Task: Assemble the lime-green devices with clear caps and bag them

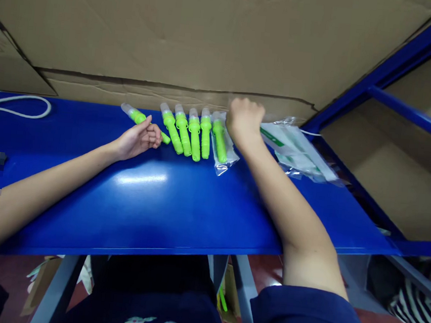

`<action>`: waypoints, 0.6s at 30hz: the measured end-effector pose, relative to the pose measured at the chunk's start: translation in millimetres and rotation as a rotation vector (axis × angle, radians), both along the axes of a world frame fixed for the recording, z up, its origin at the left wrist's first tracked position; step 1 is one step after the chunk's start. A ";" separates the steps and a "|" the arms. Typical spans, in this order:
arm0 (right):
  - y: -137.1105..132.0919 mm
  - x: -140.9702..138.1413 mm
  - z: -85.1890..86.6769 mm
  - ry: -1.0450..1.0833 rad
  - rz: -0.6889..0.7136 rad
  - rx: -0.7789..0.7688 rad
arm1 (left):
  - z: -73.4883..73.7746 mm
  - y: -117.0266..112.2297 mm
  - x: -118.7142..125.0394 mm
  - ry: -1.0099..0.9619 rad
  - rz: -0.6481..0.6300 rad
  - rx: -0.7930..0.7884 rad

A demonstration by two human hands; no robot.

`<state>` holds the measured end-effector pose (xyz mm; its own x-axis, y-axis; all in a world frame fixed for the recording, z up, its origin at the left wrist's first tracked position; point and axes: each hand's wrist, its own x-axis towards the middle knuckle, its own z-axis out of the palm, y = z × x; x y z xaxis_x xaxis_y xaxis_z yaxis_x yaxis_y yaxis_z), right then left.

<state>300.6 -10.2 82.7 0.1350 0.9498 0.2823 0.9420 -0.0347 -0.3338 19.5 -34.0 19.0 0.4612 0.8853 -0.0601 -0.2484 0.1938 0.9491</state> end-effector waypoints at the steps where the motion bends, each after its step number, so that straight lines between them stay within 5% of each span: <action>1: -7.8 -15.2 0.7 -0.126 0.057 0.046 | 0.1 0.2 -0.1 -0.001 -0.002 -0.001; 7: -49.4 -66.2 -16.5 -0.173 1.025 0.413 | -4.3 6.5 -3.5 -0.032 -0.066 -0.013; 10: -61.2 -75.0 -29.5 -0.173 1.293 0.419 | -5.5 8.2 -7.5 -0.051 -0.164 -0.062; 14: -64.7 -83.3 -42.9 -0.184 1.294 0.483 | -4.3 6.1 -10.8 -0.094 -0.210 -0.091; 18: -55.6 -82.9 -51.6 -0.136 1.026 0.552 | -4.1 4.8 -8.4 -0.197 -0.048 -0.103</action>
<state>217.7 -65.8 31.1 -0.6856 0.3403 0.6435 0.4737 0.8798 0.0394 11.1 -29.2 14.9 0.5145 0.8558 -0.0540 -0.4151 0.3037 0.8576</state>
